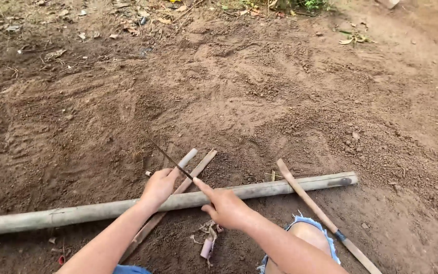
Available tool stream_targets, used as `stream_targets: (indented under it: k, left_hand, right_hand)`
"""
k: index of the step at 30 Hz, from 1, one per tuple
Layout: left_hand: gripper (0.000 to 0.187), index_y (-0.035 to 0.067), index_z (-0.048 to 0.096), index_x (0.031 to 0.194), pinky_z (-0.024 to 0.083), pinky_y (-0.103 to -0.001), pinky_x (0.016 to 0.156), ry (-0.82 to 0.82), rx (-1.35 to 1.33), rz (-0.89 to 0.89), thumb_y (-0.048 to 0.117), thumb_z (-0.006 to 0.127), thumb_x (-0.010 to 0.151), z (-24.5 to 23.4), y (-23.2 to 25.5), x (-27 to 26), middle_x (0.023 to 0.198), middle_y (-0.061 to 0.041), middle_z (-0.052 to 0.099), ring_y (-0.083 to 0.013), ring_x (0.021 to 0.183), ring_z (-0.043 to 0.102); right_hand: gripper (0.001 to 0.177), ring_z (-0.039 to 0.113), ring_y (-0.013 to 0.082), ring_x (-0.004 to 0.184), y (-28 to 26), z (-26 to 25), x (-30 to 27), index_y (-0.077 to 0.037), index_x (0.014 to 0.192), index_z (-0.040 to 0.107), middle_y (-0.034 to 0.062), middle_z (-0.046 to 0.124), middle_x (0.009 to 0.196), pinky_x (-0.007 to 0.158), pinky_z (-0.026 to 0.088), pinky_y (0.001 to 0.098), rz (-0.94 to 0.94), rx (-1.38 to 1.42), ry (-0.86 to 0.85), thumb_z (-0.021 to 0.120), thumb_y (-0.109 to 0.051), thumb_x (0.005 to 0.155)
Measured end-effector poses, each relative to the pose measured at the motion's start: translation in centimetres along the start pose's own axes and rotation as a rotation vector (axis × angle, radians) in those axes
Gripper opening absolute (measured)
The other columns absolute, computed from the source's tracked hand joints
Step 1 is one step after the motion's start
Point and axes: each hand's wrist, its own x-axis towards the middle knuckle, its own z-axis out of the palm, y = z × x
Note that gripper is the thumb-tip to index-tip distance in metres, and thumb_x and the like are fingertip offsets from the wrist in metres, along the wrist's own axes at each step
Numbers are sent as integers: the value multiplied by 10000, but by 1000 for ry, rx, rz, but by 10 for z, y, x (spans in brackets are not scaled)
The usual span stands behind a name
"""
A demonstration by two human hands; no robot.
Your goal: A person sits on the ground and uses a small hand saw to cut through a thin pipe.
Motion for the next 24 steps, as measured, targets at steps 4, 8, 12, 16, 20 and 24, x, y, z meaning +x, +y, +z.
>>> stream_targets:
  k: [4, 8, 12, 16, 20, 24]
  left_hand:
    - [481, 32, 794, 1042, 533, -342, 722, -31, 90, 2, 426, 518, 1034, 4, 3, -6, 852, -94, 753, -203, 773, 673]
    - [476, 18, 800, 1201, 416, -318, 613, -1, -42, -68, 389, 528, 1075, -7, -1, 2, 791, -72, 655, -152, 683, 551]
    - [445, 19, 777, 1261, 430, -317, 622, -25, -43, -79, 339, 529, 1077, 1, -7, 3, 850, -70, 696, -151, 706, 570]
    - [425, 15, 790, 1153, 374, -303, 558, -47, -44, -35, 353, 546, 1074, 2, -6, 7, 726, -44, 611, -137, 619, 510]
    - [410, 8, 772, 1231, 294, -286, 552, -31, -238, -136, 293, 491, 1140, -17, 4, -1, 735, -26, 488, -117, 626, 398]
    - [397, 23, 783, 1117, 268, -308, 534, 15, -262, -91, 315, 514, 1129, -7, -1, 2, 665, -2, 433, -117, 586, 385]
  right_hand:
    - [812, 687, 266, 703, -19, -14, -2, -204, 1732, 200, 171, 746, 917, 681, 602, 414, 103, 30, -87, 596, -120, 1027]
    - [839, 705, 309, 828, -8, -2, 3, -210, 1735, 184, 176, 726, 1012, 758, 592, 449, 57, 0, -92, 624, -159, 1022]
    - [836, 692, 296, 757, -13, -5, 2, -188, 1742, 153, 182, 726, 974, 707, 586, 433, 70, -8, -128, 605, -156, 1039]
    - [820, 696, 259, 641, -14, -9, 3, -197, 1730, 203, 187, 762, 900, 627, 617, 382, 75, 51, -82, 603, -131, 1018]
    - [824, 683, 260, 802, -30, -19, -3, -215, 1755, 130, 190, 730, 1061, 801, 610, 391, 112, 8, -200, 589, -198, 1070]
    - [837, 598, 190, 653, -25, -17, -5, -302, 1768, 32, 136, 689, 863, 641, 585, 278, 164, 12, -246, 543, -198, 1113]
